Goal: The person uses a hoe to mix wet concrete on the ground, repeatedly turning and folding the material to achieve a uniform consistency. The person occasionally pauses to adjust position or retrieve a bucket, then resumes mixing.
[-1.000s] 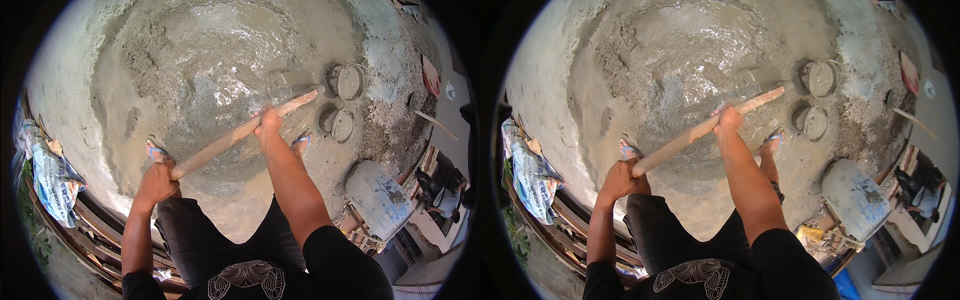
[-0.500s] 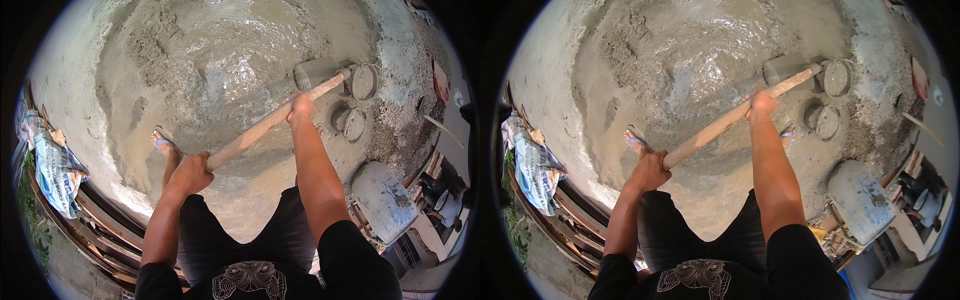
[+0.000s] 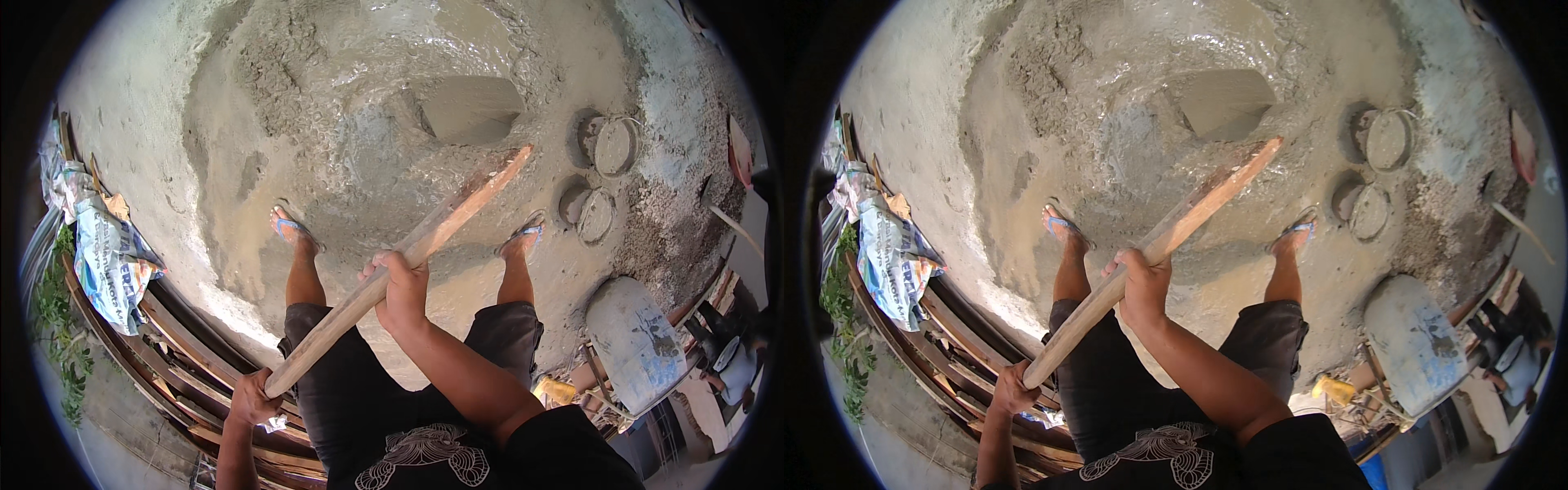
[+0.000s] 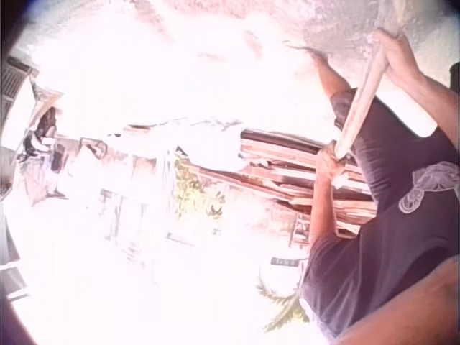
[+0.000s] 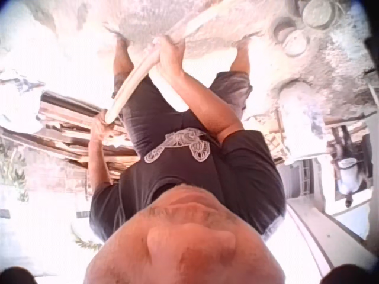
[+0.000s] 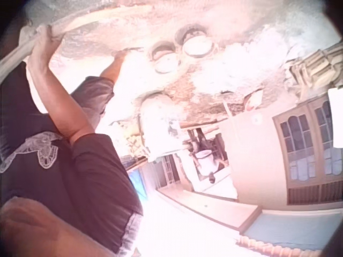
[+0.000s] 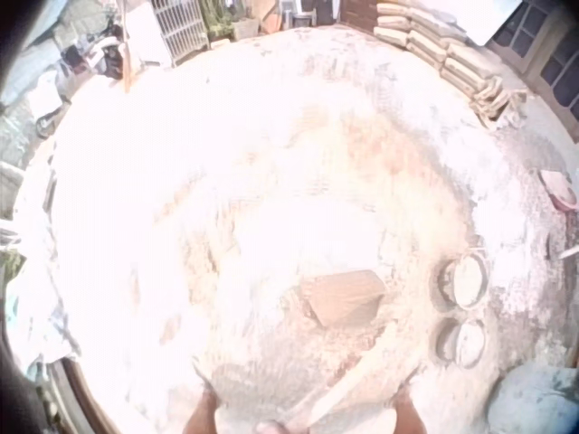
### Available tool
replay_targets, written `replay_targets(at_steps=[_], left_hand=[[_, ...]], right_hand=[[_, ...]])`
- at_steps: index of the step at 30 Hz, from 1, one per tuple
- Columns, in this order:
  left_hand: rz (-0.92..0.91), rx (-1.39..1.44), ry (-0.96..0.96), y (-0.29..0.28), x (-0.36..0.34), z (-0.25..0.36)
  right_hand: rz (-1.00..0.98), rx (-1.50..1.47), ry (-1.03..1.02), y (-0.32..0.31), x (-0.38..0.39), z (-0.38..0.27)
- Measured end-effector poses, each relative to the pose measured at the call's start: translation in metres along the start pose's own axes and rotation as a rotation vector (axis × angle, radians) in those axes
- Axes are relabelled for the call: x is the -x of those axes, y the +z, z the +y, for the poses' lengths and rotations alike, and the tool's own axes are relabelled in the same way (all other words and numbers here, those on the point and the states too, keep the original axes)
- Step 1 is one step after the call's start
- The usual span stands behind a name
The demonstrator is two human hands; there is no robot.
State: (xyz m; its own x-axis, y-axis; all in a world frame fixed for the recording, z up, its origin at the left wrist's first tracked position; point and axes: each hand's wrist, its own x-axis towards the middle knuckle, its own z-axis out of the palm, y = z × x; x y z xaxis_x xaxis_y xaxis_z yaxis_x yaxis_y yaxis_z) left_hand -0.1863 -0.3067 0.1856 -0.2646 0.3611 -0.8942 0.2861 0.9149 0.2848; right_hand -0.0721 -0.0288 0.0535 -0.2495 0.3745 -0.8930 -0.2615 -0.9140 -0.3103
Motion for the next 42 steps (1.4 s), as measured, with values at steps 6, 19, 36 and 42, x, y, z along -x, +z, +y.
replay_targets(at_steps=[6,19,36,42], left_hand=[[0.080,0.010,-0.083,0.037,0.037,0.041],[0.111,0.581,0.224,0.108,-0.187,0.202],[0.073,0.335,0.157,0.061,-0.148,0.108],[0.189,0.318,0.151,0.069,-0.156,0.099]], right_hand=[[0.094,0.106,0.255,-0.027,-0.016,-0.008],[-0.118,0.632,-0.346,0.074,-0.185,-0.220],[0.154,0.562,-0.048,0.038,-0.196,-0.113],[0.004,0.527,-0.124,0.076,-0.167,-0.119]])
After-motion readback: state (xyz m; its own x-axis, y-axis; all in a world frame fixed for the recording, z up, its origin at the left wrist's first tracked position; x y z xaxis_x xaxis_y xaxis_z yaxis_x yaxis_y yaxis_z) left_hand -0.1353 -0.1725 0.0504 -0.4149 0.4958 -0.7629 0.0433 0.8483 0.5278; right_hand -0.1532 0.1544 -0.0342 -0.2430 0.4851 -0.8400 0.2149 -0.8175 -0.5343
